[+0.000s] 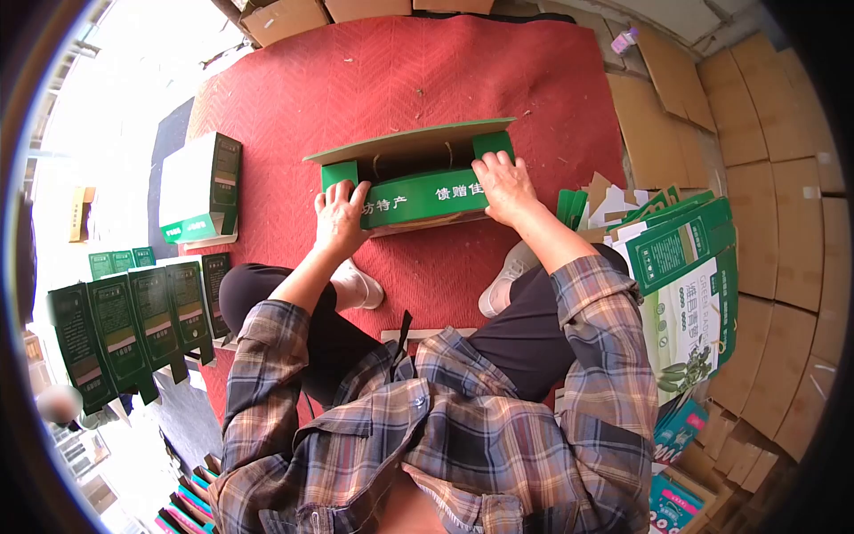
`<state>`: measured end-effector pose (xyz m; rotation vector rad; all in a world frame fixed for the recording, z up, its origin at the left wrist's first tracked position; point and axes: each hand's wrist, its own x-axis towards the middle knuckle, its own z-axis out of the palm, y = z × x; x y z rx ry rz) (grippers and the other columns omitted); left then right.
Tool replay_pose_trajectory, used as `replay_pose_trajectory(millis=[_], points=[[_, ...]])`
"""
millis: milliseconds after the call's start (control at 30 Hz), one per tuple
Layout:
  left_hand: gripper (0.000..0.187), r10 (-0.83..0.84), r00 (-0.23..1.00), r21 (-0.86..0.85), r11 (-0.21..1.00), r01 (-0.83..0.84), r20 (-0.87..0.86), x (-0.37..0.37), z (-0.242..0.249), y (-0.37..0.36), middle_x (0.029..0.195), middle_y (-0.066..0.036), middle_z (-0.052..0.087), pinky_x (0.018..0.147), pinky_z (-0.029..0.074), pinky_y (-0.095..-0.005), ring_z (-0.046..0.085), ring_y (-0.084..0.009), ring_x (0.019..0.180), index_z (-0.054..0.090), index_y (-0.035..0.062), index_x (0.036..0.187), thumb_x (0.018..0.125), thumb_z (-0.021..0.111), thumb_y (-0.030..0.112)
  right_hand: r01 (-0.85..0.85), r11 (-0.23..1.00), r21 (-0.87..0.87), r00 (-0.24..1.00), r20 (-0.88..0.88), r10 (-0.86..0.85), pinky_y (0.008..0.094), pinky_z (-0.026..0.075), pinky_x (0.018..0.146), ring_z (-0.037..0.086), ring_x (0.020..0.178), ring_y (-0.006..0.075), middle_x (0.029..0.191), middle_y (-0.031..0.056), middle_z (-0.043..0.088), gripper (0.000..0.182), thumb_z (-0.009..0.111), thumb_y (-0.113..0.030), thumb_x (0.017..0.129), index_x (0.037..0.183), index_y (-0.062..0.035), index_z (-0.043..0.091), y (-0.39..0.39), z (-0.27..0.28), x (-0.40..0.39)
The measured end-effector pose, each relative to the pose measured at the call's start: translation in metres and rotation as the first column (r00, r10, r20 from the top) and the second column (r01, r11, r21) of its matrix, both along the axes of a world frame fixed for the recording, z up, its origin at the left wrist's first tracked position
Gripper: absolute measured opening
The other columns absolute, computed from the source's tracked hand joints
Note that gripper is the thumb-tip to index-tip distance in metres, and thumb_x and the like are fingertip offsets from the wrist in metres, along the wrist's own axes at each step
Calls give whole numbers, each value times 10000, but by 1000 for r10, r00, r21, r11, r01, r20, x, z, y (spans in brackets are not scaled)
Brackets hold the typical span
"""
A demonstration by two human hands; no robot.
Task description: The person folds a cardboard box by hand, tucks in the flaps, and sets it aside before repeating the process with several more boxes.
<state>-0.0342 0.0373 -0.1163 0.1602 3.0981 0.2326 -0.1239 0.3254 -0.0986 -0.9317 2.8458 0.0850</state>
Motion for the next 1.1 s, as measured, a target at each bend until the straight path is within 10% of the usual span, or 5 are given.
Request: replay_pose_trajectory(millis=[400,667,767,1100], points=[[816,-103,994,121,988,99,28,-9,-8,-15,1119,-139,493,951,331,-474,452,-328,1124,481,154,1302,610,802,444,-11,999,-31,1000,29,12,420,396,888,458,1107,243,1120,74,504,715,768,-139,623,1271,-81,470,2,-11,4],[931,-101,994,145,984,107,-53,-6,-6,-7,1246,-122,453,1017,289,-459,394,-318,1185,402,107,1377,584,817,366,25,985,170,997,61,-36,527,227,1095,167,1411,264,1522,103,190,1084,793,-334,665,1469,-74,115,-2,-16,7],[907,-32,998,127,991,40,-60,-2,4,-8,1223,-114,467,1005,307,-448,406,-313,1176,436,116,1339,532,841,206,46,984,171,996,64,-58,532,244,1082,136,1421,259,1526,92,194,1085,806,-341,640,1463,-81,149,-6,-19,4],[740,39,999,239,970,-43,21,-15,0,-27,1094,-114,492,937,341,-446,447,-300,1098,498,82,1234,589,783,308,233,972,-39,969,89,-229,487,279,1084,149,1418,277,1538,103,158,1059,811,-218,655,1473,-98,148,-13,19,-14]])
